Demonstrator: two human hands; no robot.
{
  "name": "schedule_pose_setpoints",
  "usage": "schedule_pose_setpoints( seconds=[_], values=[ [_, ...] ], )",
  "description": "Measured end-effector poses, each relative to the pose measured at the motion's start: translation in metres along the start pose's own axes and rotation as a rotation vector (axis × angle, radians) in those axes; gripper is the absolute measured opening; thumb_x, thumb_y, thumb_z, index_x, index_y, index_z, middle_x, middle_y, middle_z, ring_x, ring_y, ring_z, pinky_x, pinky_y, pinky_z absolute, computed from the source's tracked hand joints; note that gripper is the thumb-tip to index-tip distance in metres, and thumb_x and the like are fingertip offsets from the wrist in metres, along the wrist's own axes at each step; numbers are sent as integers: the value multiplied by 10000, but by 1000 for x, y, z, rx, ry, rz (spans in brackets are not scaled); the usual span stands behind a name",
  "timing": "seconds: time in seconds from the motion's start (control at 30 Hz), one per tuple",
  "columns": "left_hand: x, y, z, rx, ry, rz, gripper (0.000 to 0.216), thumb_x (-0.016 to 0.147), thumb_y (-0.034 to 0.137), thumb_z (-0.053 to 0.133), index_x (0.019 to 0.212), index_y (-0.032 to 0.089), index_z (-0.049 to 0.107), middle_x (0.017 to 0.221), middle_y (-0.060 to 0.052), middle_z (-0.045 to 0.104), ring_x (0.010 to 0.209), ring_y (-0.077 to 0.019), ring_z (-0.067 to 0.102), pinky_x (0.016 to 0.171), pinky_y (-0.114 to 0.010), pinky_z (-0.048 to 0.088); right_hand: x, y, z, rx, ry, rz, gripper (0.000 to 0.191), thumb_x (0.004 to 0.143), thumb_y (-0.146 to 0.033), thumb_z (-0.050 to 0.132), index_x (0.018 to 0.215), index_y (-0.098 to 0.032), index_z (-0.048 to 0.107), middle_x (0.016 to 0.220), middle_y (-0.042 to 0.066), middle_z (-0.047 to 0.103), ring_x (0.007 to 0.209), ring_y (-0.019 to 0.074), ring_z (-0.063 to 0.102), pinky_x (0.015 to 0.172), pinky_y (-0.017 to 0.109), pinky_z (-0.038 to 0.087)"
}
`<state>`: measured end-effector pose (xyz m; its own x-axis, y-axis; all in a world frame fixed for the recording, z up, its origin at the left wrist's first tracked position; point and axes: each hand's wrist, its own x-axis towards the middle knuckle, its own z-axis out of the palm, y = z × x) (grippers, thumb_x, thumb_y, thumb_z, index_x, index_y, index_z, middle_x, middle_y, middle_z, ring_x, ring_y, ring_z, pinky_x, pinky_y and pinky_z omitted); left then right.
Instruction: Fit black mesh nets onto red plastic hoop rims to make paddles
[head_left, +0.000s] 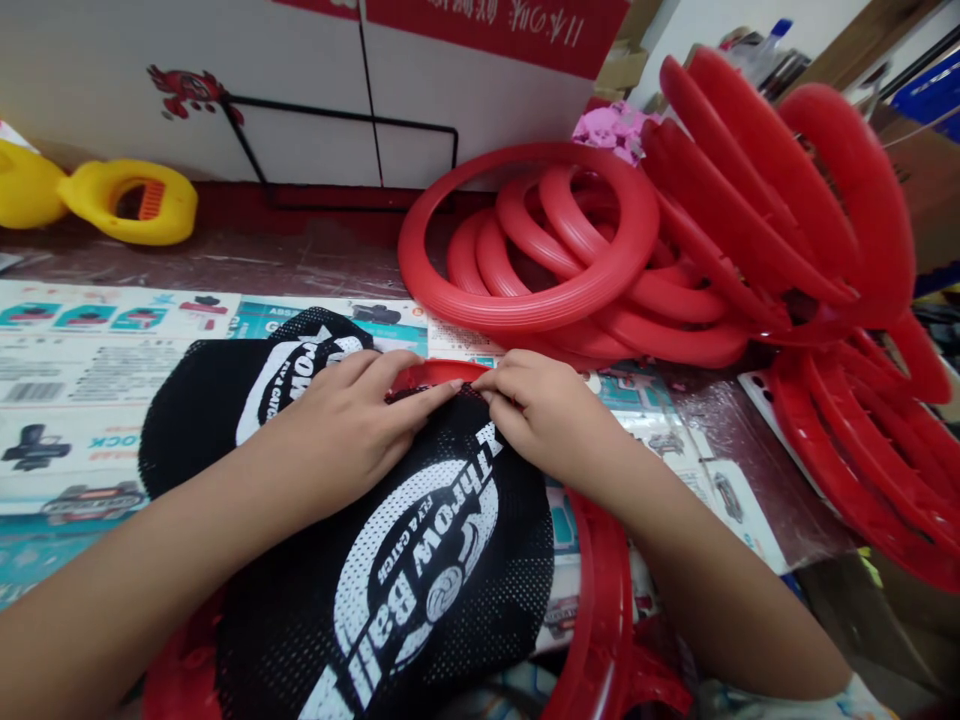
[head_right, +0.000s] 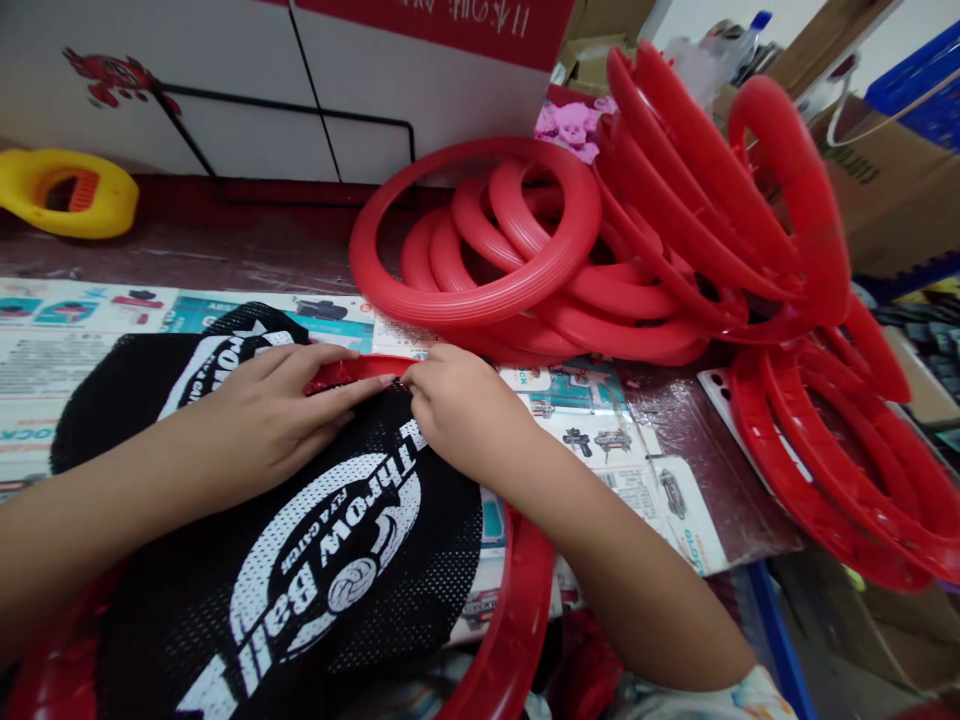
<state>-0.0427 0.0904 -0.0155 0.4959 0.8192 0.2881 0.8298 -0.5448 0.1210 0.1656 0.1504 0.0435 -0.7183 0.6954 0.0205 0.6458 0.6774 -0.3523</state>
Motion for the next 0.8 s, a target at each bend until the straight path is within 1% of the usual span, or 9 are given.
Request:
schedule_pose_setpoints(
  seconds=[0.2, 0.37, 0.47, 0.53, 0.6, 0.7, 0.8],
  values=[
    [0, 0, 0, 1, 2, -10, 466, 923, 193, 396, 1372, 226, 516, 1279, -202, 493, 1091, -363, 521, 881, -541, 479, 0, 0, 1, -43, -23, -15, 250, 893, -79, 484, 965, -85, 723, 914, 104, 661, 868, 184, 596, 809, 290, 454],
    [0, 0, 0, -23, -4, -20, 439, 920, 198, 396, 1329, 206, 555, 1291, -210, 485, 1107, -373, 522, 903, -561, 466, -1, -2, 4, -186, -78, -89, 203, 889, -73, 520, 930, -74, 719, 877, 115, 657, 857, 194, 577, 794, 302, 442],
    [0, -3, -4, -116, -12, -57, 435, 926, 214, 393, 1337, 214, 536, 1312, -185, 475, 1146, -352, 512, 947, -555, 453, -4, -7, 2, -202, -83, -103, 184, 905, -98, 520, 977, -94, 690, 915, 109, 677, 875, 200, 591, 791, 312, 433],
    [0, -7, -10, -218, 4, -102, 430, 928, 242, 414, 1348, 202, 500, 1321, -163, 489, 1165, -320, 515, 975, -518, 452, -7, -12, -1, -150, -100, -74, 179, 919, -137, 526, 1039, -118, 658, 972, 95, 697, 887, 199, 616, 779, 310, 430],
    [-1, -12, -17, -285, 24, -154, 447, 923, 274, 456, 1363, 196, 451, 1301, -136, 528, 1153, -283, 534, 972, -468, 465, -10, -18, -5, -114, -140, -41, 174, 917, -169, 543, 1059, -146, 641, 978, 69, 712, 871, 197, 638, 732, 299, 421],
    [-2, -19, -25, -281, 5, -208, 456, 904, 300, 500, 1345, 199, 439, 1212, -105, 601, 1090, -262, 568, 932, -438, 481, -14, -24, -6, -171, -191, -39, 125, 907, -185, 547, 979, -161, 648, 878, 47, 710, 770, 188, 643, 622, 290, 374],
    [-4, -22, -29, -217, -8, -205, 421, 889, 314, 486, 1287, 179, 488, 1161, -120, 631, 1059, -284, 583, 901, -449, 485, -18, -26, 0, -270, -137, -99, 133, 911, -165, 520, 852, -157, 640, 777, 42, 675, 686, 174, 610, 568, 297, 330]
  ],
)
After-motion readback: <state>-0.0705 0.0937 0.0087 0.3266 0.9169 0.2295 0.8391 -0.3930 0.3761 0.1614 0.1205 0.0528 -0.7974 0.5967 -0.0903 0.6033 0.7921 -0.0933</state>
